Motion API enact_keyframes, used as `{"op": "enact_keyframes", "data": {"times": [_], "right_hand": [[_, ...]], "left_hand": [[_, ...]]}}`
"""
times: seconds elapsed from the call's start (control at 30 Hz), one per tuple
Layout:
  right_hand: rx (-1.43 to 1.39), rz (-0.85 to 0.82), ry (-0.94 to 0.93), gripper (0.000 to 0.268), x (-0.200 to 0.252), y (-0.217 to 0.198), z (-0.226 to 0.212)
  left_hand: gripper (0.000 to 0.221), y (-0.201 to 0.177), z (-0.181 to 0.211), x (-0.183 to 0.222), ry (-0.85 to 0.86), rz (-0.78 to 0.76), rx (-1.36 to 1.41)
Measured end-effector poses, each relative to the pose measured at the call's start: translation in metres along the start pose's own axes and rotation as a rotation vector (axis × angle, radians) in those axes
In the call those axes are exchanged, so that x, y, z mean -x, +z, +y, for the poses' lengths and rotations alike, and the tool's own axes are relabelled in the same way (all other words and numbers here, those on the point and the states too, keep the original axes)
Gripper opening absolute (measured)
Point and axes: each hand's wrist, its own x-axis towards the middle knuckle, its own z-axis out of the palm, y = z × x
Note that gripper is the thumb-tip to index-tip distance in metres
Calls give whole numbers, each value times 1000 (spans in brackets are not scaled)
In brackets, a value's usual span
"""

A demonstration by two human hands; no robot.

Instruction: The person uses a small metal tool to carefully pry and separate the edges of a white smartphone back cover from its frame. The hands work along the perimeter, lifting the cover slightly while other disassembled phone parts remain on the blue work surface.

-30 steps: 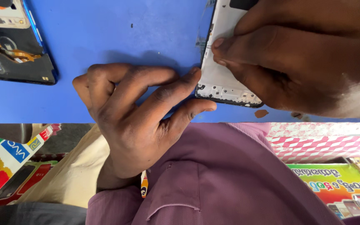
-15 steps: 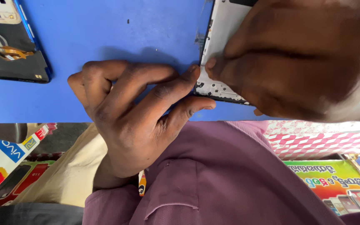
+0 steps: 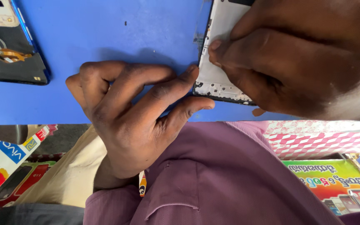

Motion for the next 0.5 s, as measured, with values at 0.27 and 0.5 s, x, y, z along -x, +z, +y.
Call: {"op": "enact_keyframes", "data": {"times": [0.27,0.5], "right_hand": [[45,-50,-15,9,2,-6,-4],[92,-17,36,6,9,-4,-6]], "left_hand": [[41,1,2,0,-17,6,2],[43,4,2,1,-13,21,-21]]}}
